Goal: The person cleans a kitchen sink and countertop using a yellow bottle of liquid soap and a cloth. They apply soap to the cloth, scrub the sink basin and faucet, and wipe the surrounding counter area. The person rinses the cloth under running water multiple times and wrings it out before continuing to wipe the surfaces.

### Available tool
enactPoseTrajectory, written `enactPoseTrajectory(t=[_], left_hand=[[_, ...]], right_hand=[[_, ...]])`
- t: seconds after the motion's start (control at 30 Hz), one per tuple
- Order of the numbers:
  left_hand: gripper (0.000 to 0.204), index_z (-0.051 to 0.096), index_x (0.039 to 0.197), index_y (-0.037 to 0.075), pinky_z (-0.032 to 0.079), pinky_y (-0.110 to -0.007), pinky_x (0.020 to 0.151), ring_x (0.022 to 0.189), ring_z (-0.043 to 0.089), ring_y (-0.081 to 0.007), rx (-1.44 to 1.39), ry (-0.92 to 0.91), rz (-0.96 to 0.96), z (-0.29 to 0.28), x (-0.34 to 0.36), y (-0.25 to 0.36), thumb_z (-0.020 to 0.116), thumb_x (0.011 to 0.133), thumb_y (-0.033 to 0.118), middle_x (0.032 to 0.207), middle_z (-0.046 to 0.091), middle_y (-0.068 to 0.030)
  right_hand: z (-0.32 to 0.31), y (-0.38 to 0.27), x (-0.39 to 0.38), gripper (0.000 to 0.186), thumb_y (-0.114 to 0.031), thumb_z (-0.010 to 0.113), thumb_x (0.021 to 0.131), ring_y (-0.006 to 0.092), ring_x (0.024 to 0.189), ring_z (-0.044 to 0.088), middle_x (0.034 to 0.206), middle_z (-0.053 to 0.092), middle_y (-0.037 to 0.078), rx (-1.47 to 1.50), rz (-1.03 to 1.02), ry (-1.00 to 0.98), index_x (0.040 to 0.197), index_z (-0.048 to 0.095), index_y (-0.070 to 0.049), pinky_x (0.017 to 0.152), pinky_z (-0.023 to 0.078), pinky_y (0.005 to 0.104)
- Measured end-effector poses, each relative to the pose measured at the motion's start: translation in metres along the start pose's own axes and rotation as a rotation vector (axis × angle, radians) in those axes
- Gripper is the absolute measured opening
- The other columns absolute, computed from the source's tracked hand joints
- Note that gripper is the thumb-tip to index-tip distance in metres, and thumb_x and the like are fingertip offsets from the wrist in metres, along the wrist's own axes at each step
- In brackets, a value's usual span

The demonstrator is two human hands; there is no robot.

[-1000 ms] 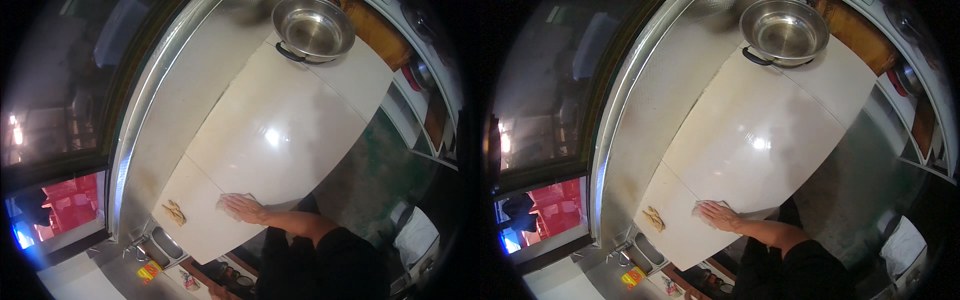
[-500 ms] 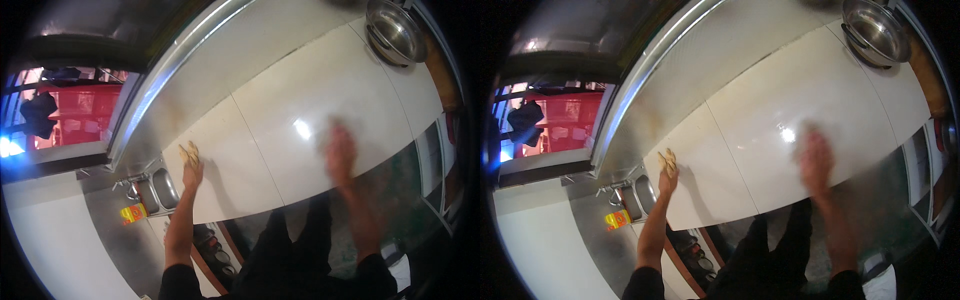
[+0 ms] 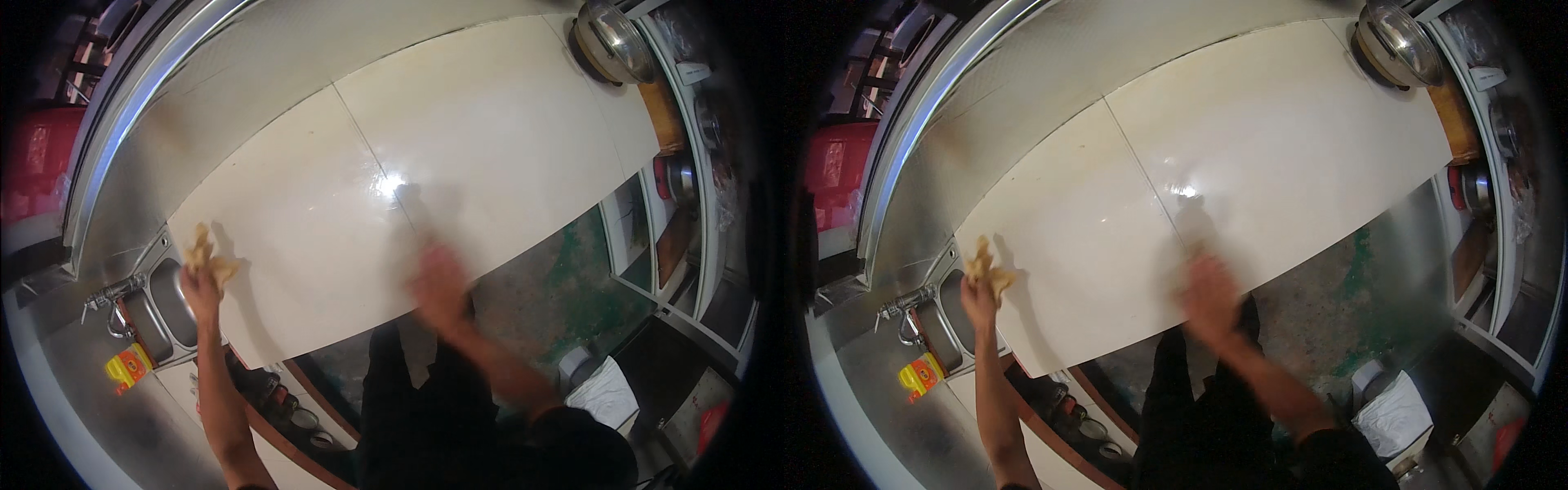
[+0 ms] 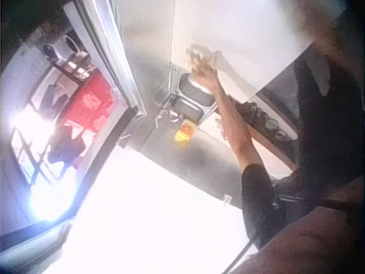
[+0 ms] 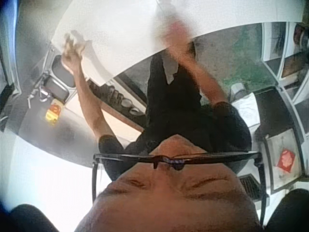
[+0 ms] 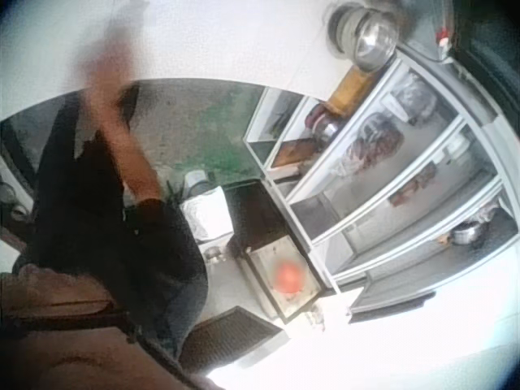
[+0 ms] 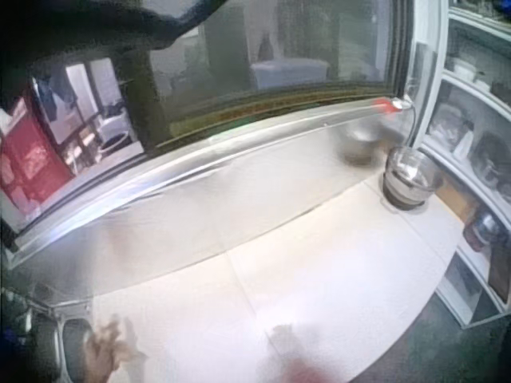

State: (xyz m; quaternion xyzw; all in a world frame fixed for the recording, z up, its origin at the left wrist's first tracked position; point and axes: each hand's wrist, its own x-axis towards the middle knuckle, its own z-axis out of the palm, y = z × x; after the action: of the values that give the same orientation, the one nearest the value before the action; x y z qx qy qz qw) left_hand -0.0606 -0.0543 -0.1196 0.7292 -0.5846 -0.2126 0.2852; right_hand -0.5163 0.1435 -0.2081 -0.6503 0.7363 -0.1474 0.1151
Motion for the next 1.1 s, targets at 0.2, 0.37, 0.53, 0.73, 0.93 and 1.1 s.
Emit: enactPoseTrajectory(t=[0.2,0.37,0.53,0.73,0.93,1.1], left_hand=[[0.027,0.054,0.127,0.000,0.046,-0.022,0.073,0.085,0.055,-0.0080,-0.091,0.090,-0.219,-0.205,-0.124,0.025,0.053,0.104,0.014,0.102,0.060,-0.0018],[0.036,0.054,0.128,-0.004,0.049,-0.032,0.084,0.095,0.059,-0.0170,0.071,0.276,-0.261,-0.286,-0.246,0.014,0.053,0.103,0.021,0.110,0.063,-0.0092],[0.052,0.055,0.120,-0.009,0.049,-0.041,0.086,0.095,0.061,-0.0302,0.210,0.323,-0.499,-0.294,-0.461,-0.052,0.053,0.101,0.039,0.106,0.063,-0.0204],[0.055,0.051,0.128,-0.003,0.048,-0.047,0.091,0.099,0.059,-0.0349,-1.262,0.521,-1.094,-0.191,-0.601,-0.048,0.054,0.102,0.045,0.114,0.059,-0.0214],[0.051,0.049,0.138,0.001,0.047,-0.047,0.096,0.103,0.058,-0.0319,-0.708,0.225,-1.306,-0.143,-0.678,-0.026,0.056,0.103,0.038,0.123,0.059,-0.0184],[0.045,0.051,0.132,0.001,0.048,-0.044,0.092,0.099,0.059,-0.0299,-0.266,0.071,-1.140,-0.173,-0.678,-0.061,0.056,0.103,0.035,0.118,0.061,-0.0168]], right_hand=[[0.093,-0.279,-0.021,0.066,-0.032,0.060,0.096,0.0360,0.149,0.031,0.155,0.040,0.020,0.339,-0.603,-0.255,0.150,0.041,0.002,0.125,0.020,0.0483],[0.103,-0.251,-0.001,0.070,-0.026,0.068,0.092,0.0350,0.145,0.038,0.157,0.040,0.016,0.642,-0.516,-0.225,0.152,0.040,-0.005,0.121,0.026,0.0506],[-0.007,-0.030,0.062,0.075,-0.029,0.066,0.094,0.0406,0.144,0.036,0.156,0.039,0.021,0.162,-0.420,0.025,0.156,0.033,-0.002,0.119,0.026,0.0546],[0.014,0.014,0.095,0.067,-0.036,0.049,0.104,0.0399,0.148,0.030,0.160,0.032,0.024,-0.243,0.030,0.397,0.157,0.029,0.001,0.123,0.015,0.0516],[0.129,-0.325,0.045,0.077,-0.034,0.071,0.088,0.0415,0.141,0.040,0.151,0.045,0.020,0.428,-0.593,0.243,0.149,0.041,0.002,0.119,0.027,0.0553],[0.168,-0.467,0.010,0.080,-0.035,0.073,0.081,0.0451,0.144,0.035,0.150,0.041,0.027,0.352,-0.700,-0.012,0.144,0.045,0.006,0.122,0.022,0.0570]])
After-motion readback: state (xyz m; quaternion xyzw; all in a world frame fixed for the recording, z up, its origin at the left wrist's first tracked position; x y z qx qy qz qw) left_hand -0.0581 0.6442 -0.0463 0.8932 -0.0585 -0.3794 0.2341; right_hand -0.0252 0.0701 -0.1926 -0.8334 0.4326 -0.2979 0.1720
